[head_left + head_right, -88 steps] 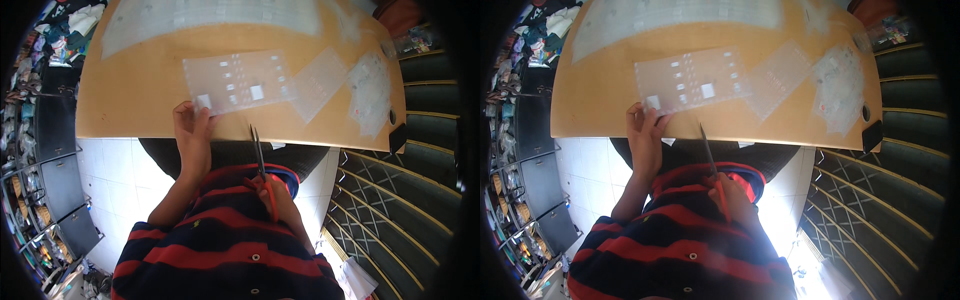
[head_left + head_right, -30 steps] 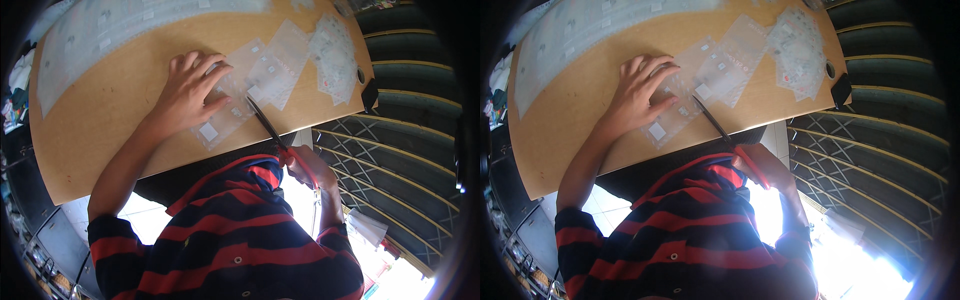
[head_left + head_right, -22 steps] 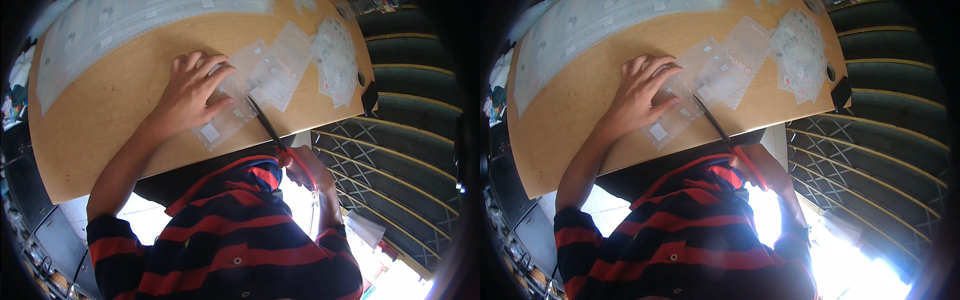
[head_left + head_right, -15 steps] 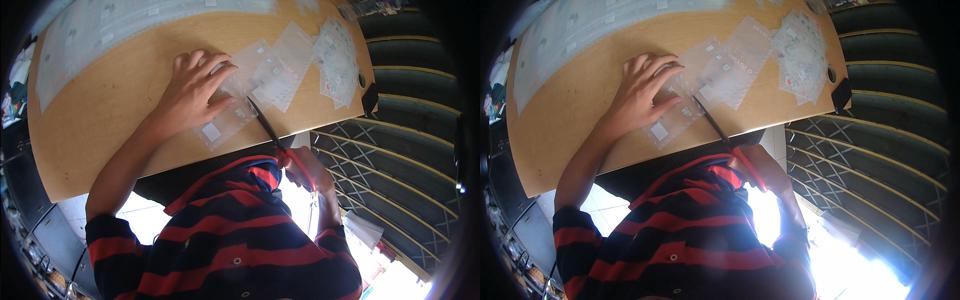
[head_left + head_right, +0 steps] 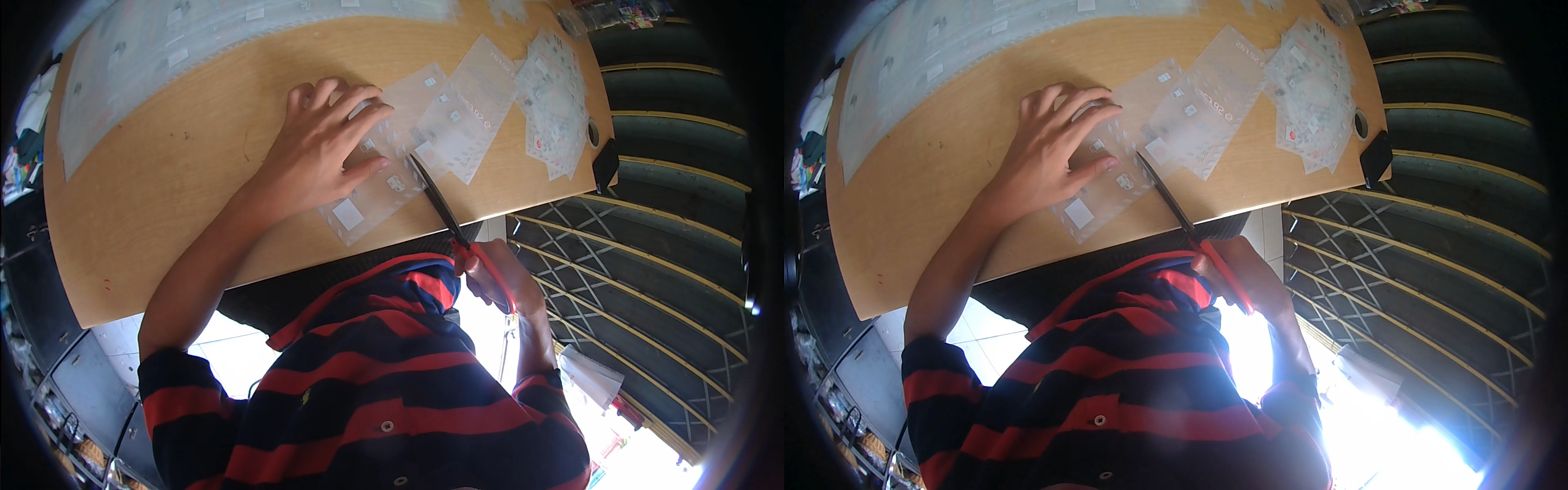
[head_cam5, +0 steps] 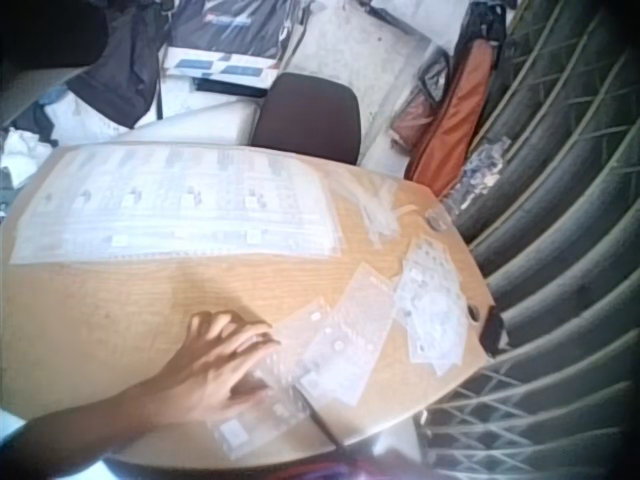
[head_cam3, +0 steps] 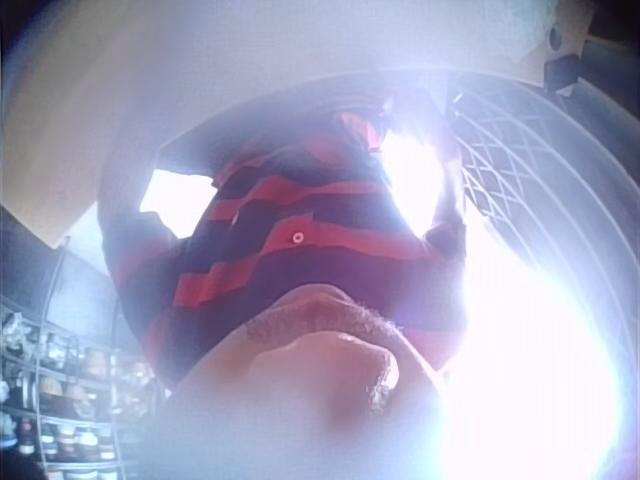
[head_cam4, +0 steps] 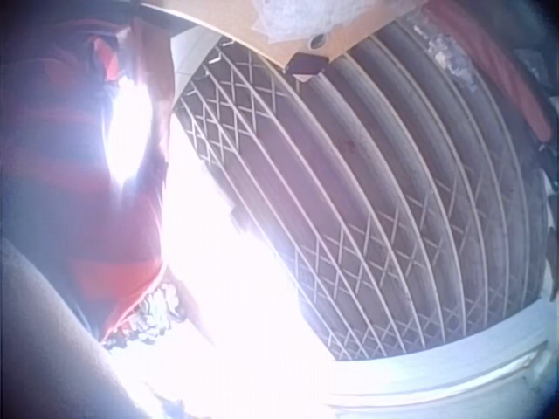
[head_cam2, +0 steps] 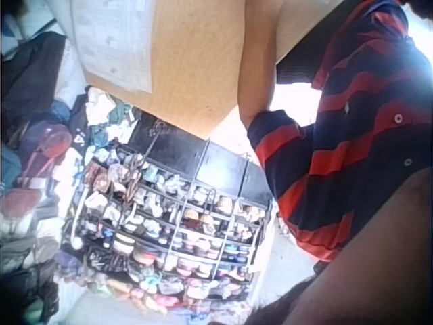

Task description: The person uses red-handled scissors to cut a large transparent plastic sheet with printed icons into smaller rectangular pieces on a wooden table. The person repeatedly positions the sheet, cuts along straight lines, and sets the cut pieces aside on the table.

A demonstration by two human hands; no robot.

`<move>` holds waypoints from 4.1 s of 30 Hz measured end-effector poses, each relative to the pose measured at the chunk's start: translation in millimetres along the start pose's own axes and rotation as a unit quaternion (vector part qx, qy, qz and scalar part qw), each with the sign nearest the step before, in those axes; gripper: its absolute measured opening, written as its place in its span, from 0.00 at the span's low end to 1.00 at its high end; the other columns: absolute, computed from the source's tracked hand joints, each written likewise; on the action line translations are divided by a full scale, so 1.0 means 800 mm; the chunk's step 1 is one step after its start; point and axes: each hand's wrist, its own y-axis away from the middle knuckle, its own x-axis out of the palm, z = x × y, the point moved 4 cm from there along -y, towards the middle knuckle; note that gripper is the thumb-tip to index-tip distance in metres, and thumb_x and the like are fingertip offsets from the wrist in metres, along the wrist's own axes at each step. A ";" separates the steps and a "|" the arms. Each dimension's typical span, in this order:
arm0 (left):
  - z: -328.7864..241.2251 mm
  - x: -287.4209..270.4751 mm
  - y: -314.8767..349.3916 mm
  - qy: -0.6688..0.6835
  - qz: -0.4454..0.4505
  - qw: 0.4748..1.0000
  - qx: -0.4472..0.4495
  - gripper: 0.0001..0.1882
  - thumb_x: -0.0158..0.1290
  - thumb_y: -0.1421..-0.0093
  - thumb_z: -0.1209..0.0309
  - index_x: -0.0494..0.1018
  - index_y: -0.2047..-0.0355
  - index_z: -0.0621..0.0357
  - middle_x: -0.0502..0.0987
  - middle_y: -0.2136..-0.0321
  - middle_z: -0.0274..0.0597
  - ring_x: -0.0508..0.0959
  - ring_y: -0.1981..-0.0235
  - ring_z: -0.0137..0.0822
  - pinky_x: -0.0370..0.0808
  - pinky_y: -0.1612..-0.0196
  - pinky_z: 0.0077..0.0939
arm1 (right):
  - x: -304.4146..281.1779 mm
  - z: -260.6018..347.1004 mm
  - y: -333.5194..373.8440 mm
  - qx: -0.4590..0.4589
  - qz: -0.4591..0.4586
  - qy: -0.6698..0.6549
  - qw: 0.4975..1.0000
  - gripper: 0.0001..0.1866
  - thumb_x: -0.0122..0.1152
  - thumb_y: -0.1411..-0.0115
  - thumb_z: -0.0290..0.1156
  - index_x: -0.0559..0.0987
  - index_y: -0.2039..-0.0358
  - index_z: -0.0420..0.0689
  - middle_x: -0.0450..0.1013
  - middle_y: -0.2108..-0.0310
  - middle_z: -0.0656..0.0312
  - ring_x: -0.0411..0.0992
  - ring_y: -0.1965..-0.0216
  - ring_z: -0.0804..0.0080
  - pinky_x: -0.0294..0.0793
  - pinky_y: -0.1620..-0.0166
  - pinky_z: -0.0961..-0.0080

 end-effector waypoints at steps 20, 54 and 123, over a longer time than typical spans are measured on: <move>-0.003 -0.003 0.001 0.014 0.005 1.000 -0.003 0.31 0.64 0.49 0.57 0.71 0.46 0.53 0.69 0.44 0.41 0.66 0.45 0.44 0.60 0.44 0.44 | -0.001 0.005 -0.004 -0.003 -0.012 0.130 0.991 0.44 0.41 0.40 0.73 0.74 0.79 0.38 0.67 0.88 0.57 0.71 0.83 0.58 0.68 0.75 0.62; 0.010 -0.014 -0.001 0.079 -0.082 0.992 -0.059 0.12 0.63 0.45 0.68 0.76 0.63 0.58 0.74 0.73 0.39 0.73 0.69 0.42 0.68 0.59 0.36 | 0.041 0.003 -0.011 -0.103 -0.067 0.018 0.992 0.43 0.42 0.41 0.75 0.72 0.82 0.41 0.58 0.93 0.70 0.61 0.91 0.80 0.58 0.86 0.80; 0.010 -0.012 -0.002 0.459 0.167 0.853 -0.182 0.12 0.64 0.41 0.66 0.79 0.72 0.64 0.78 0.81 0.35 0.75 0.79 0.22 0.65 0.75 0.17 | 0.062 0.014 -0.033 -0.185 -0.092 0.036 0.978 0.44 0.44 0.43 0.75 0.76 0.77 0.37 0.71 0.85 0.54 0.75 0.80 0.51 0.73 0.73 0.63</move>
